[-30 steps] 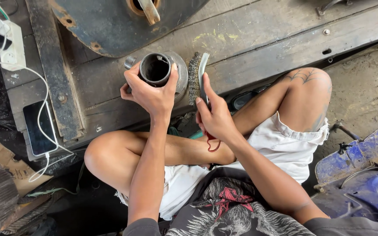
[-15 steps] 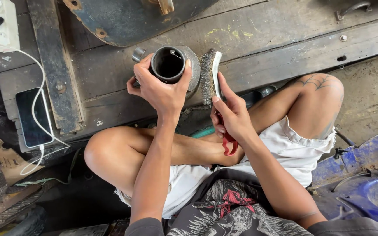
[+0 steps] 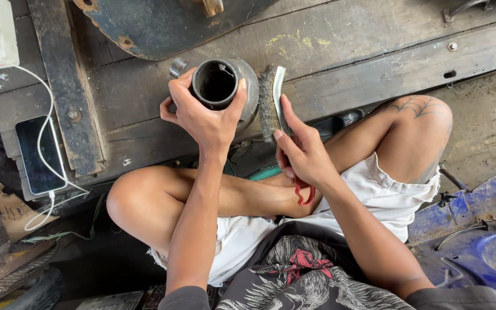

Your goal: Cleaning a motorcycle engine cylinder using a wire brush

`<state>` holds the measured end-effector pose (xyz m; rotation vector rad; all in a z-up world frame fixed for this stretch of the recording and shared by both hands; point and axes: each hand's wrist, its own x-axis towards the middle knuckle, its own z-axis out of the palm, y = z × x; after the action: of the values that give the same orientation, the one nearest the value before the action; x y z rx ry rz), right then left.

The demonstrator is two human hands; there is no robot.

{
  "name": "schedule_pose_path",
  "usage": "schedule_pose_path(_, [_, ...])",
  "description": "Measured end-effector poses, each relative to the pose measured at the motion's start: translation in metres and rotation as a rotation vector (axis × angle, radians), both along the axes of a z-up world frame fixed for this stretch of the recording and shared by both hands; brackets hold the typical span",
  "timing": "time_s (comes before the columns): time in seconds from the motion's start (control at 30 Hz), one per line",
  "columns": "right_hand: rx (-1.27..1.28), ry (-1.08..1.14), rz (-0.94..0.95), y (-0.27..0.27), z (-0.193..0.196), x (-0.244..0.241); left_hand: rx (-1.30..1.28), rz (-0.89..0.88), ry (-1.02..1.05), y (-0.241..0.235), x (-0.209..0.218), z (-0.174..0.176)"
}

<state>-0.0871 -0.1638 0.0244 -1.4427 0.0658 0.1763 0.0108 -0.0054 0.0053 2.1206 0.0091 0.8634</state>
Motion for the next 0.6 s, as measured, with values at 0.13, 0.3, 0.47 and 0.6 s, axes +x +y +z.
schedule_pose_path(0.13, [-0.095,-0.017,0.000,0.007,0.014,-0.014,-0.015,-0.017,-0.004,0.001,-0.002,0.003])
schedule_pose_path(0.3, [-0.042,0.028,-0.005,0.015,0.011,-0.027,-0.009,-0.046,0.009,0.003,-0.001,0.005])
schedule_pose_path(0.47, [-0.087,0.002,0.065,-0.010,0.008,0.007,-0.018,-0.072,0.009,0.006,0.000,0.004])
schedule_pose_path(0.6, [-0.169,0.099,0.160,-0.029,0.018,0.044,-0.048,-0.148,0.017,0.009,0.003,0.008])
